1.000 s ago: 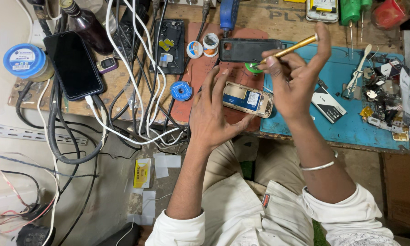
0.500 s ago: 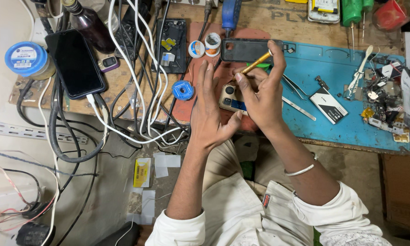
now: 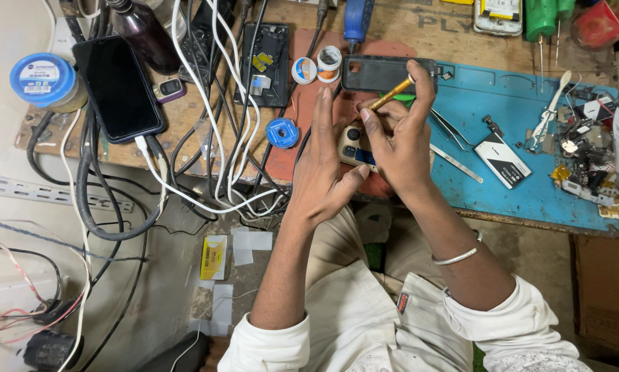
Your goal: The person works at a cluttered repair bench on a feature phone. They use a white pry tool on the keypad assembly, lift the board and keypad from the housing, handle the battery, then use a screwdriver to work on the phone's rear housing and reassemble the phone, pressing the parts together and testing the keypad by hand.
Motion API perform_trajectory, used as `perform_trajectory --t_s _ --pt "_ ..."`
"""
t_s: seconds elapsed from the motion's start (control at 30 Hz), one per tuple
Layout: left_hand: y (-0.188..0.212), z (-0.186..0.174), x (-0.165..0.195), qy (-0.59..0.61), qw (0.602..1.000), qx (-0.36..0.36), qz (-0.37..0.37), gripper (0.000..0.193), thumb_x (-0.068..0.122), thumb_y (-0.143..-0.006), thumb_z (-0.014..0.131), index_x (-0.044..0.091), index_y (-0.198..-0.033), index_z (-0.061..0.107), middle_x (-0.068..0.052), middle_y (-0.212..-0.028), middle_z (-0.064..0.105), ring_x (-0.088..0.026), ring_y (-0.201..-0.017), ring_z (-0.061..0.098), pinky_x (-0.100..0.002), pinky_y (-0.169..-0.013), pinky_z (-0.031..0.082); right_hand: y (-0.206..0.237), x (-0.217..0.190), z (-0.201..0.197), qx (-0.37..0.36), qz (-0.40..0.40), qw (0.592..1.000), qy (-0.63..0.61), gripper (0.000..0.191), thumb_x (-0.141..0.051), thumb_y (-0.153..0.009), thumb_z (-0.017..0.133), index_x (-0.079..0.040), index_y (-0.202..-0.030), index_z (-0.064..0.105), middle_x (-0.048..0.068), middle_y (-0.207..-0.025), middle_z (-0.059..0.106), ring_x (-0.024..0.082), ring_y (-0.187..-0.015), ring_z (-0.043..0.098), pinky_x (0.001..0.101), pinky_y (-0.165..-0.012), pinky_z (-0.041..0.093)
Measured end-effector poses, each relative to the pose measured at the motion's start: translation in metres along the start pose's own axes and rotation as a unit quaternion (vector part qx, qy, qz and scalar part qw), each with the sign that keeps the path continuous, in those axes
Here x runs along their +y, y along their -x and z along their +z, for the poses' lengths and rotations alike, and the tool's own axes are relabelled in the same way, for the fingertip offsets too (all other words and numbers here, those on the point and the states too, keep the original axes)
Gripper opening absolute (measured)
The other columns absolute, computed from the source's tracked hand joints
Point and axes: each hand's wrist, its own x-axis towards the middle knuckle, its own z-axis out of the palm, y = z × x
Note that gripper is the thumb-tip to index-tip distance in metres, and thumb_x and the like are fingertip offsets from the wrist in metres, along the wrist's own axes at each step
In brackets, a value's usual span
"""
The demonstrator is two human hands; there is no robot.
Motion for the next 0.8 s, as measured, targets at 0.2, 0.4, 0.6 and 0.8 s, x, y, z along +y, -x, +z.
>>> perform_trajectory --t_s 0.2,0.4,0.6,0.8 --pt "-0.0008 0.0003 -0.0004 -0.012 1.000 0.000 0.007 0.118 0.025 -0.075 0.071 0.005 -0.168 0.002 -0.022 -0.176 0.021 -0.038 -0.141 0.060 -0.045 -0.120 0.046 0.0007 -0.0019 0.0016 -0.002 -0.010 1.000 0.008 0.070 0.001 -0.116 0.061 -0.011 -0.159 0.007 0.018 -0.111 0.075 0.018 -0.101 0.076 0.0308 -0.092 0.062" --pt "-0.0012 0.0006 -0.0003 -0.003 1.000 0.001 0.003 0.117 0.025 -0.075 0.070 0.004 -0.168 0.001 -0.022 -0.175 0.022 -0.038 -0.140 0.060 -0.045 -0.120 0.047 0.0008 -0.0050 0.0018 -0.009 -0.029 0.999 0.022 0.069 0.001 -0.117 0.060 -0.011 -0.159 0.007 0.018 -0.112 0.074 0.019 -0.103 0.076 0.0321 -0.094 0.063" --pt "-0.0010 0.0015 -0.0002 -0.009 1.000 0.003 -0.012 0.119 0.026 -0.073 0.071 0.006 -0.167 0.001 -0.023 -0.173 0.022 -0.038 -0.138 0.061 -0.044 -0.116 0.049 0.0000 -0.0074 0.0026 -0.016 -0.050 0.998 0.041 0.069 0.001 -0.117 0.060 -0.010 -0.160 0.007 0.019 -0.112 0.073 0.021 -0.105 0.076 0.0318 -0.093 0.064" --pt "0.0003 0.0012 -0.0002 -0.021 1.000 0.005 -0.012 0.118 0.023 -0.073 0.070 0.008 -0.168 0.002 -0.022 -0.174 0.025 -0.037 -0.139 0.061 -0.044 -0.116 0.049 0.0012 -0.0089 0.0032 -0.024 -0.050 0.997 0.052 0.071 0.002 -0.116 0.059 -0.010 -0.162 0.007 0.018 -0.109 0.073 0.020 -0.102 0.077 0.0325 -0.093 0.064"
